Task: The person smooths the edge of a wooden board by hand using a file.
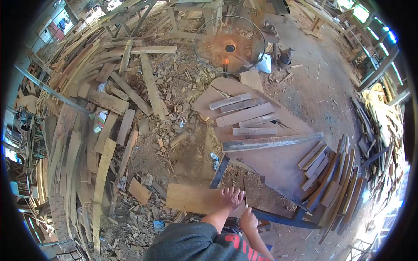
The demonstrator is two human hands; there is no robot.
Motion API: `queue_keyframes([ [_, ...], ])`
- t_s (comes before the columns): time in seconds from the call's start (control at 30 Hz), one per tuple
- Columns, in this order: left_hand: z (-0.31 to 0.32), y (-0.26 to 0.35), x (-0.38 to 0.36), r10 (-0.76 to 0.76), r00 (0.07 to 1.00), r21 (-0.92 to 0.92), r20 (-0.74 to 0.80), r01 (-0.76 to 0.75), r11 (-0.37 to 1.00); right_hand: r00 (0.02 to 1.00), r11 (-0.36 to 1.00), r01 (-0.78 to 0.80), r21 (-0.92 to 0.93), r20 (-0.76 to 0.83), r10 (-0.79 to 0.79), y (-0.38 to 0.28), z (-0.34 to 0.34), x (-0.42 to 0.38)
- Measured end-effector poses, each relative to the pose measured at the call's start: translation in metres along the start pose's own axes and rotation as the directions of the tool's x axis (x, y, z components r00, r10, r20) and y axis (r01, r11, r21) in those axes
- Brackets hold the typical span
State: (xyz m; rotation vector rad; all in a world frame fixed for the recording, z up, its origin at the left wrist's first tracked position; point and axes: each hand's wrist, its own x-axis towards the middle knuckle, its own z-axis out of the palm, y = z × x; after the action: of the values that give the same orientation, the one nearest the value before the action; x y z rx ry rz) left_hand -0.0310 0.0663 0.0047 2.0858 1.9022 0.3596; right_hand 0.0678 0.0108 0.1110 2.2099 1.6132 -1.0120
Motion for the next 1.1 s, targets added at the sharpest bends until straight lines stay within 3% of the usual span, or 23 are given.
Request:
queue_keyframes([
  [0.07,-0.004,0.002,0.003,-0.013,1.0,0.002,0.016,0.013,1.0,0.992,0.996,-0.086,0.007,0.09,0.085,-0.004,-0.003,-0.018],
  [0.17,-0.01,0.004,0.001,-0.02,0.999,0.027,0.044,0.019,0.999,0.999,0.999,-0.035,-0.013,0.02,0.035,-0.002,0.003,-0.008],
  [0.23,-0.008,0.003,0.001,-0.004,1.0,0.021,0.001,0.004,1.0,0.999,1.0,-0.028,-0.013,0.045,0.028,0.002,0.006,-0.003],
  [0.27,-0.009,0.002,0.001,-0.007,0.996,0.031,0.089,0.004,1.0,0.998,1.0,-0.011,-0.001,0.06,0.011,0.004,0.006,-0.003],
  [0.33,-0.012,0.003,0.003,0.002,0.998,0.037,0.067,-0.004,0.999,0.991,0.998,-0.038,0.046,0.132,0.032,0.003,-0.004,-0.007],
  [0.43,-0.009,-0.002,0.001,0.056,0.998,0.063,-0.006,-0.055,0.996,0.986,0.996,-0.028,0.086,0.164,0.014,0.01,0.002,-0.004],
  [0.53,-0.012,-0.016,0.0,0.14,0.989,0.04,0.044,-0.142,0.989,0.983,0.989,-0.03,0.147,0.185,0.002,0.0,0.001,-0.013],
  [0.67,-0.015,-0.03,-0.002,0.231,0.972,0.04,0.048,-0.233,0.972,0.986,0.984,-0.02,0.178,0.164,-0.009,-0.003,0.022,-0.016],
  [0.9,-0.024,-0.053,-0.011,0.285,0.958,0.001,0.021,-0.285,0.958,0.985,0.977,-0.135,0.167,0.133,0.113,-0.024,0.028,-0.026],
  [1.1,-0.034,-0.052,-0.013,0.254,0.959,-0.016,0.128,-0.254,0.967,0.979,0.971,-0.202,0.131,0.047,0.197,-0.04,0.027,-0.029],
])
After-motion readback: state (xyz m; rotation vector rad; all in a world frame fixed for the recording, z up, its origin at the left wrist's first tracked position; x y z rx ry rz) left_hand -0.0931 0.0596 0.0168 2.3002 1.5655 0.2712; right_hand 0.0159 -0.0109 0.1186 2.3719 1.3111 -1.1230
